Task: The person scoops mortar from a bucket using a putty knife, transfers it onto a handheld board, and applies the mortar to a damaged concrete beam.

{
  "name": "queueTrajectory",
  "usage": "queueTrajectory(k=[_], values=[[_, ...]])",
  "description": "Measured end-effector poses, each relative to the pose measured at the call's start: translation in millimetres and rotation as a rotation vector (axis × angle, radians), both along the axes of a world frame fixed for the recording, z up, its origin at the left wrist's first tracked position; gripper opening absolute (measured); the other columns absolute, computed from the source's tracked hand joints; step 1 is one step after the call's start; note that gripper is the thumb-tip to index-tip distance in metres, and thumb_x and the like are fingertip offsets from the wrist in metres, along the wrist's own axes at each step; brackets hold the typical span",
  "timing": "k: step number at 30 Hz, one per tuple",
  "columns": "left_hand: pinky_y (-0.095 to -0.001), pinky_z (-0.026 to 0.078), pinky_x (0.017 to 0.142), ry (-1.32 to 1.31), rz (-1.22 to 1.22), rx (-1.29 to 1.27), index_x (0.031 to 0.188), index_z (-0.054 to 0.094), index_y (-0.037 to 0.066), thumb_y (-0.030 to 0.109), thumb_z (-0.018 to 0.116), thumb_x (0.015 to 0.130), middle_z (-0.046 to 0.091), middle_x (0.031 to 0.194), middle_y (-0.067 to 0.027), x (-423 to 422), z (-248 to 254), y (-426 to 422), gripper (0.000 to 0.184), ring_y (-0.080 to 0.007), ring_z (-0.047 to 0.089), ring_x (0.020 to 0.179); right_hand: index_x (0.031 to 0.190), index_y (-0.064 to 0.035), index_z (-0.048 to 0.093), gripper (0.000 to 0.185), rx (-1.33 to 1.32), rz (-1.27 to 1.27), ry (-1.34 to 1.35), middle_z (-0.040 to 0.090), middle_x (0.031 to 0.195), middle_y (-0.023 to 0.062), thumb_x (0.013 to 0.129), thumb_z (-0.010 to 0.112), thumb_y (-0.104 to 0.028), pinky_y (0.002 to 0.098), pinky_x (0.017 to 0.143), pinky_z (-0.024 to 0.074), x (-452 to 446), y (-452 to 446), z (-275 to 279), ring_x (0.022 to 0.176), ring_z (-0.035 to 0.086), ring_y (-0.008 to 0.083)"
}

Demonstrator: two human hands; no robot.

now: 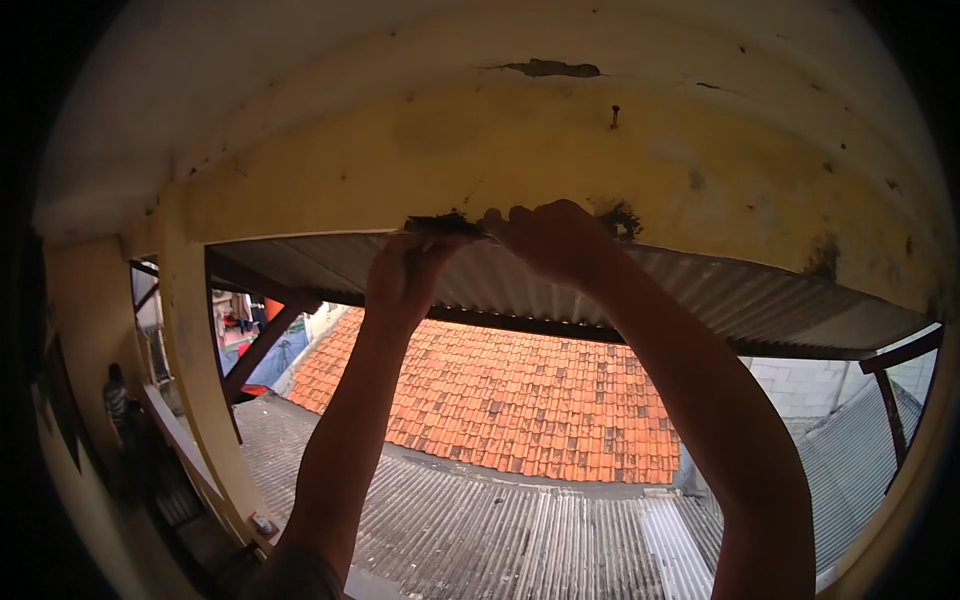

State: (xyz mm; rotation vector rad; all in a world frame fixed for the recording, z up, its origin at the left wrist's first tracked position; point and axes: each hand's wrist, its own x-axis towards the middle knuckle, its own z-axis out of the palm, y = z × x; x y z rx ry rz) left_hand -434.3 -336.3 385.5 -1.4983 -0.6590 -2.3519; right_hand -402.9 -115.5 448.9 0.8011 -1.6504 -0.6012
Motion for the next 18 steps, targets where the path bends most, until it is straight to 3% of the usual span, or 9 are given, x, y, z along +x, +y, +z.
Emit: queueTrajectory(k=[1, 3, 5, 7, 8, 12, 14, 18], values=[[-0.0576, 0.05, 0.108, 0.051, 0.006, -0.041, 0.121, 0.053, -0.015, -0.003, 0.042, 0.094, 0.063, 0.12, -0.0269, -2.8, -0.4, -2.7, 0.031, -0.0413, 0.065, 0.113, 0.125, -0.0069, 0.057, 0.032, 0.056, 0.086, 0.081, 0.065, 0.077, 0.0077, 0.101, 0.061, -0.029, 0.0386, 0.057, 0.0574, 1.0, 1.1, 0.5, 0.068, 0.071, 0.0231], [-0.0589, 0.047, 0.113, 0.105, 0.011, -0.085, 0.125, 0.05, -0.016, -0.001, 0.043, 0.094, 0.061, 0.125, -0.0288, -10.1, -2.7, -4.4, 0.035, -0.0423, 0.062, 0.119, 0.125, -0.0057, 0.057, 0.033, 0.06, 0.076, 0.088, 0.064, 0.076, 0.0074, 0.101, 0.061, -0.028, 0.0386, 0.057, 0.0574, 2.5, 3.0, 0.2, 0.067, 0.071, 0.0231], [-0.0568, 0.053, 0.104, -0.004, -0.001, 0.015, 0.117, 0.057, -0.013, -0.004, 0.043, 0.093, 0.066, 0.112, -0.026, -0.2, -1.5, 2.1, 0.029, -0.0411, 0.068, 0.103, 0.126, -0.0046, 0.057, 0.034, 0.067, 0.065, 0.09, 0.064, 0.076, 0.0071, 0.101, 0.062, -0.028, 0.0386, 0.056, 0.0573, 8.6, 2.1, -1.6, 0.067, 0.07, 0.0231], [-0.0568, 0.053, 0.105, 0.009, 0.006, -0.002, 0.115, 0.058, -0.014, -0.004, 0.044, 0.092, 0.067, 0.111, -0.0267, 0.6, 0.0, 2.6, 0.029, -0.0413, 0.069, 0.103, 0.113, -0.0082, 0.064, 0.019, 0.045, 0.051, 0.096, 0.069, 0.081, 0.0067, 0.095, 0.062, -0.014, 0.0352, 0.057, 0.0604, 13.2, -0.4, -3.2, 0.07, 0.073, 0.0226], [-0.0568, 0.053, 0.105, 0.017, 0.014, -0.008, 0.112, 0.059, -0.015, -0.004, 0.045, 0.09, 0.067, 0.111, -0.0274, 0.0, -0.5, 2.2, 0.028, -0.0414, 0.069, 0.103, 0.113, -0.0082, 0.064, 0.019, 0.042, 0.048, 0.098, 0.069, 0.081, 0.0067, 0.095, 0.062, -0.014, 0.0352, 0.057, 0.0604, 11.6, -0.8, -2.5, 0.07, 0.073, 0.0226], [-0.0585, 0.044, 0.115, 0.16, -0.001, -0.15, 0.12, 0.053, -0.019, 0.0, 0.048, 0.09, 0.064, 0.12, -0.0292, -23.0, -7.8, -9.3, 0.035, -0.0415, 0.064, 0.114, 0.113, -0.0099, 0.065, 0.02, -0.021, 0.147, 0.115, 0.067, 0.075, 0.0059, 0.097, 0.063, -0.022, 0.0361, 0.055, 0.0589, 10.8, -4.8, 2.2, 0.067, 0.072, 0.0229], [-0.0548, 0.053, 0.105, 0.064, 0.01, -0.036, 0.099, 0.066, -0.015, -0.001, 0.047, 0.088, 0.071, 0.101, -0.0268, -15.5, -9.4, -3.7, 0.026, -0.0407, 0.07, 0.104, 0.112, -0.0105, 0.065, 0.021, -0.043, 0.139, 0.058, 0.067, 0.073, 0.0059, 0.098, 0.063, -0.026, 0.037, 0.055, 0.0579, 15.3, -5.2, 6.8, 0.066, 0.071, 0.0233], [-0.0542, 0.052, 0.106, 0.057, 0.017, -0.021, 0.1, 0.066, -0.014, 0.001, 0.048, 0.089, 0.073, 0.098, -0.0263, -4.6, -6.3, 0.7, 0.026, -0.0396, 0.07, 0.104, 0.117, -0.0095, 0.065, 0.026, -0.085, 0.171, 0.09, 0.064, 0.07, 0.0067, 0.1, 0.064, -0.029, 0.0398, 0.058, 0.0546, 25.3, -4.1, 19.7, 0.063, 0.068, 0.0235]])
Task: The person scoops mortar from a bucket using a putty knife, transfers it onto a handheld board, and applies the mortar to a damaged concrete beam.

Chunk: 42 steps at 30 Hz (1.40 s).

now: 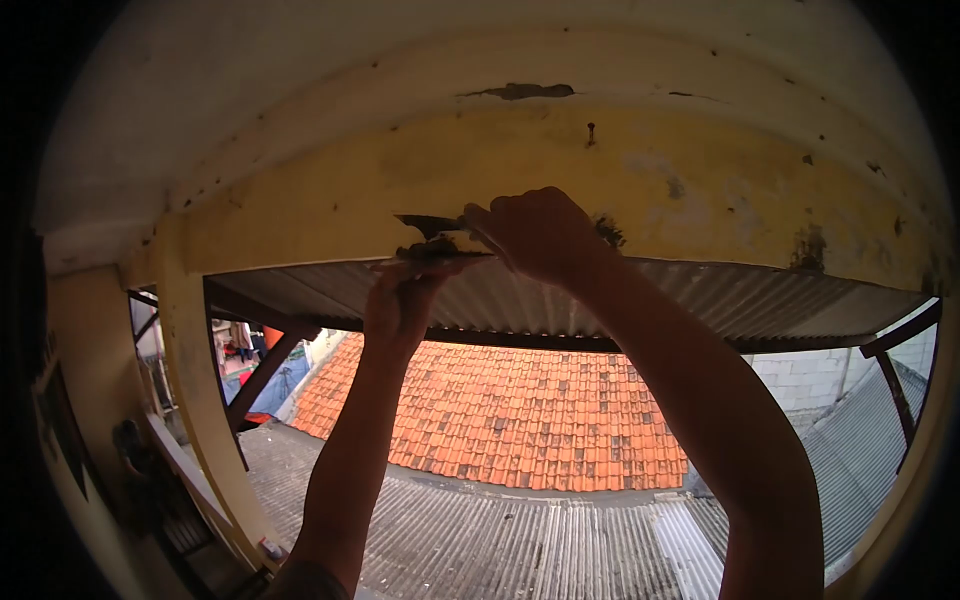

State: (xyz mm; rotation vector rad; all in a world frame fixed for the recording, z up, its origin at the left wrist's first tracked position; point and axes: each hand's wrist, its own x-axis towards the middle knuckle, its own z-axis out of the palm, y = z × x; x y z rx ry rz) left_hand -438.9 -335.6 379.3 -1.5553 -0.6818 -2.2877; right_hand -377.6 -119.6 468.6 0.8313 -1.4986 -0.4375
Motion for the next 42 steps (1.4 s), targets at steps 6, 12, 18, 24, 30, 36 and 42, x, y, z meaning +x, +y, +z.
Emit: queueTrajectory(k=[6, 12, 18, 24, 30, 36, 42], values=[[-0.051, 0.052, 0.108, 0.047, -0.048, -0.037, 0.109, 0.062, -0.015, 0.003, 0.048, 0.093, 0.072, 0.102, -0.0279, -8.1, -10.5, -9.3, 0.028, -0.0394, 0.07, 0.104, 0.115, -0.0105, 0.065, 0.027, 0.039, -0.062, -0.013, 0.063, 0.071, 0.0062, 0.101, 0.062, -0.032, 0.0406, 0.057, 0.0542, 9.0, -6.8, 3.2, 0.063, 0.068, 0.0249], [-0.0602, 0.041, 0.117, 0.053, -0.03, -0.05, 0.106, 0.065, -0.018, 0.007, 0.056, 0.092, 0.066, 0.121, -0.0292, -16.1, -3.2, -9.9, 0.03, -0.0413, 0.061, 0.122, 0.111, -0.0101, 0.065, 0.02, 0.059, -0.16, -0.04, 0.068, 0.078, 0.0081, 0.095, 0.063, -0.022, 0.0421, 0.061, 0.058, 16.7, -9.2, -3.3, 0.071, 0.073, 0.026], [-0.0566, 0.05, 0.111, 0.036, -0.049, -0.039, 0.124, 0.051, -0.015, 0.001, 0.047, 0.094, 0.059, 0.127, -0.0298, 7.7, 2.5, -1.8, 0.035, -0.0432, 0.065, 0.113, 0.111, -0.0093, 0.065, 0.02, 0.141, -0.162, -0.02, 0.068, 0.079, 0.0095, 0.094, 0.063, -0.019, 0.0405, 0.058, 0.0587, 11.2, -6.8, -5.2, 0.072, 0.073, 0.0256], [-0.057, 0.051, 0.11, 0.027, -0.031, -0.022, 0.124, 0.051, -0.014, -0.001, 0.05, 0.088, 0.062, 0.124, -0.0272, 1.6, 2.9, -3.6, 0.038, -0.0427, 0.067, 0.111, 0.111, -0.0087, 0.066, 0.02, 0.115, -0.156, 0.013, 0.067, 0.077, 0.0098, 0.094, 0.064, -0.018, 0.0404, 0.059, 0.0597, 9.2, -4.0, -14.8, 0.068, 0.073, 0.0269], [-0.0558, 0.049, 0.111, 0.045, -0.057, -0.03, 0.121, 0.055, -0.015, -0.001, 0.05, 0.088, 0.067, 0.116, -0.027, -6.4, -0.6, -5.9, 0.036, -0.042, 0.068, 0.109, 0.113, -0.0099, 0.069, 0.025, 0.01, -0.054, -0.096, 0.068, 0.075, 0.0087, 0.099, 0.064, -0.03, 0.0398, 0.059, 0.0569, 8.8, -1.1, -6.6, 0.065, 0.07, 0.0253], [-0.0548, 0.046, 0.113, 0.085, -0.044, -0.09, 0.118, 0.058, -0.014, 0.002, 0.051, 0.091, 0.068, 0.113, -0.0268, -9.3, -3.9, -8.3, 0.032, -0.0383, 0.066, 0.112, 0.092, -0.008, 0.075, 0.021, -0.011, 0.024, -0.189, 0.074, 0.084, 0.0117, 0.092, 0.069, -0.028, 0.0429, 0.069, 0.0582, 45.1, -24.7, 21.2, 0.075, 0.073, 0.0297], [-0.0536, 0.046, 0.113, 0.073, -0.032, 0.0, 0.12, 0.06, -0.006, 0.003, 0.054, 0.096, 0.066, 0.119, -0.0188, -7.5, -9.7, -5.0, 0.026, -0.0347, 0.064, 0.116, 0.096, -0.0107, 0.075, 0.015, 0.128, -0.298, -0.175, 0.074, 0.085, 0.0102, 0.087, 0.073, -0.023, 0.0403, 0.073, 0.0585, 104.3, -71.6, 33.2, 0.082, 0.075, 0.028]])
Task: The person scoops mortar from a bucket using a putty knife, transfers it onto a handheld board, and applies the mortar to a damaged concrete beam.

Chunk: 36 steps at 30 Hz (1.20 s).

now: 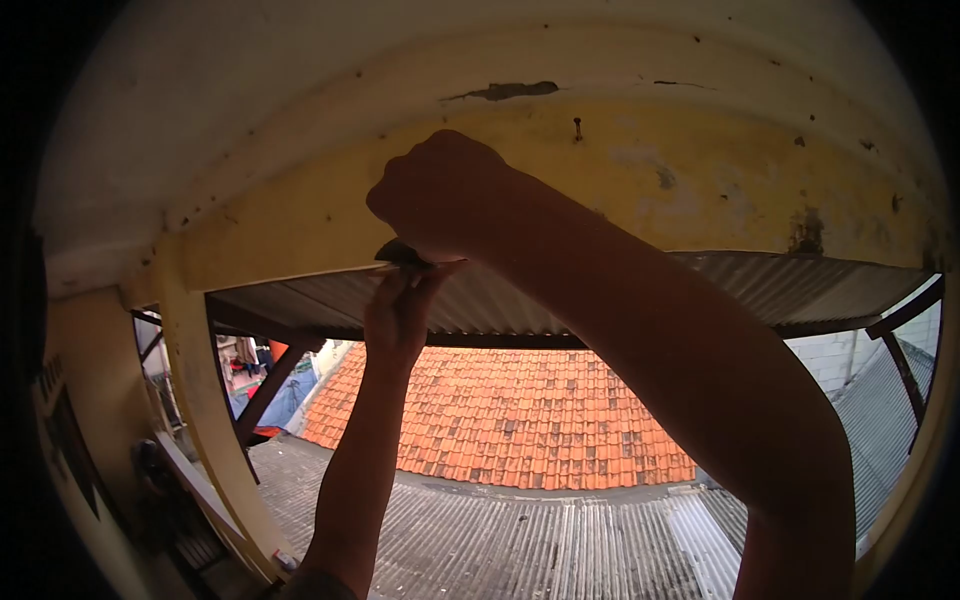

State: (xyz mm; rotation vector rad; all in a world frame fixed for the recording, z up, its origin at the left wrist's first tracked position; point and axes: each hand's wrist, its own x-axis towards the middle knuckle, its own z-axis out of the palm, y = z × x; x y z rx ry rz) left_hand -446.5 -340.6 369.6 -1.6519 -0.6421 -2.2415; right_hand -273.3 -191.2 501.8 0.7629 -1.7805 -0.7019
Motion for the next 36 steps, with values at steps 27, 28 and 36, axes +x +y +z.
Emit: queueTrajectory(k=[27, 28, 36], values=[[-0.0567, 0.042, 0.118, 0.016, -0.013, 0.066, 0.123, 0.061, -0.002, 0.005, 0.061, 0.095, 0.06, 0.134, -0.0166, -4.6, -7.1, 9.6, 0.029, -0.03, 0.056, 0.129, 0.097, -0.0089, 0.076, 0.03, 0.059, -0.242, -0.083, 0.076, 0.092, 0.0082, 0.074, 0.086, -0.026, 0.0392, 0.075, 0.0598, -51.5, -66.3, 44.3, 0.087, 0.075, 0.0268], [-0.0563, 0.042, 0.118, 0.014, -0.034, 0.052, 0.123, 0.061, -0.002, 0.004, 0.061, 0.095, 0.06, 0.133, -0.0165, -1.7, -6.5, 9.2, 0.028, -0.03, 0.056, 0.129, 0.097, -0.0088, 0.077, 0.033, 0.053, -0.205, -0.037, 0.076, 0.09, 0.0076, 0.073, 0.087, -0.027, 0.0385, 0.073, 0.0597, -57.3, -70.8, 47.5, 0.085, 0.075, 0.0256], [-0.0542, 0.043, 0.116, 0.038, -0.102, 0.021, 0.117, 0.063, -0.003, 0.003, 0.061, 0.095, 0.061, 0.132, -0.0172, -0.3, -5.5, 4.1, 0.023, -0.0304, 0.057, 0.127, 0.099, -0.009, 0.076, 0.038, -0.065, -0.301, -0.16, 0.075, 0.088, 0.0073, 0.07, 0.088, -0.031, 0.039, 0.071, 0.059, -42.6, -73.2, 69.3, 0.081, 0.074, 0.0249]])
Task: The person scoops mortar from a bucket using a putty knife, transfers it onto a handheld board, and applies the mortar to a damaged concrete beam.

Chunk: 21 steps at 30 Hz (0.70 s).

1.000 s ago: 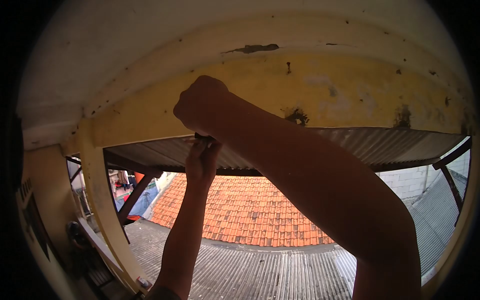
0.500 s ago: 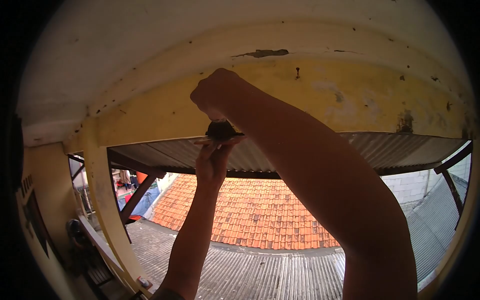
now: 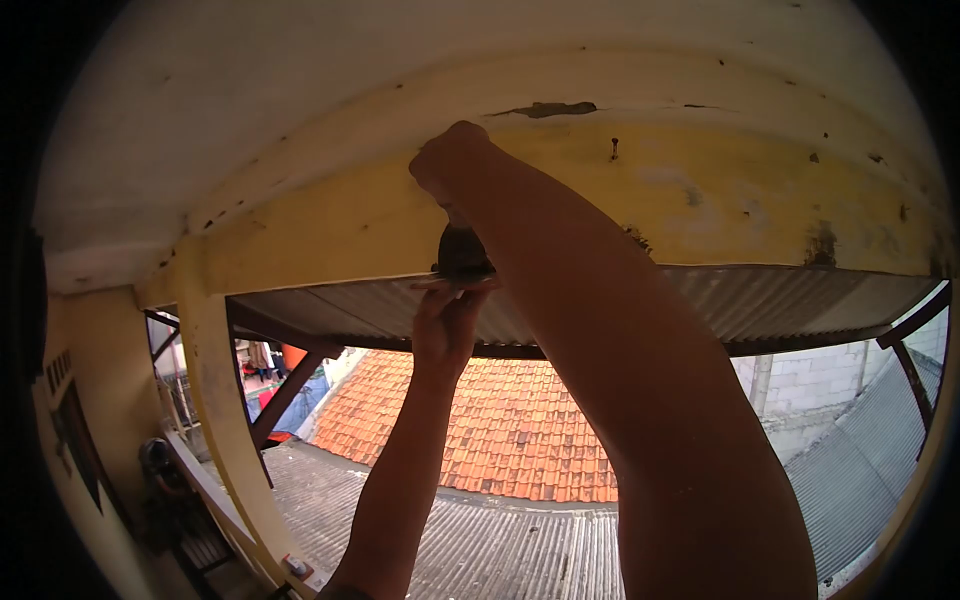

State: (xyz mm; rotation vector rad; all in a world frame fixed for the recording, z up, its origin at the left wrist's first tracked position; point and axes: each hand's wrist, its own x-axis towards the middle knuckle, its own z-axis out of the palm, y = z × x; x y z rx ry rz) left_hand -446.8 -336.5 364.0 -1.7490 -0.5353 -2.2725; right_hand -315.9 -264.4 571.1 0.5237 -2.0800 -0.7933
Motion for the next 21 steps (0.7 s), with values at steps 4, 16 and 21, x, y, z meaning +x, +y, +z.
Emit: queueTrajectory(k=[4, 16, 21], values=[[-0.055, 0.043, 0.116, 0.0, 0.054, -0.05, 0.115, 0.064, -0.003, 0.004, 0.06, 0.096, 0.064, 0.127, -0.0189, -4.9, 2.2, -1.8, 0.021, -0.0316, 0.059, 0.125, 0.1, -0.0091, 0.076, 0.041, -0.053, -0.045, -0.047, 0.075, 0.087, 0.0072, 0.069, 0.089, -0.033, 0.0392, 0.07, 0.0587, 13.3, 10.3, 4.9, 0.079, 0.074, 0.0245], [-0.0522, 0.044, 0.115, 0.019, 0.005, -0.018, 0.135, 0.049, 0.0, 0.004, 0.059, 0.098, 0.062, 0.131, -0.0165, -11.3, -1.4, -3.2, 0.039, -0.0329, 0.061, 0.122, 0.103, -0.0083, 0.073, 0.053, -0.076, -0.043, 0.011, 0.074, 0.083, 0.0078, 0.065, 0.091, -0.04, 0.0415, 0.068, 0.0575, 31.5, 22.7, 18.0, 0.075, 0.073, 0.0237], [-0.0526, 0.045, 0.114, 0.008, 0.039, -0.01, 0.135, 0.05, 0.0, 0.007, 0.061, 0.097, 0.063, 0.128, -0.0166, -25.4, -4.2, -0.4, 0.04, -0.0339, 0.062, 0.121, 0.103, -0.0077, 0.073, 0.052, -0.066, -0.002, -0.147, 0.073, 0.081, 0.0075, 0.065, 0.089, -0.038, 0.0418, 0.07, 0.0573, 38.7, 35.3, 4.4, 0.079, 0.073, 0.0256]])
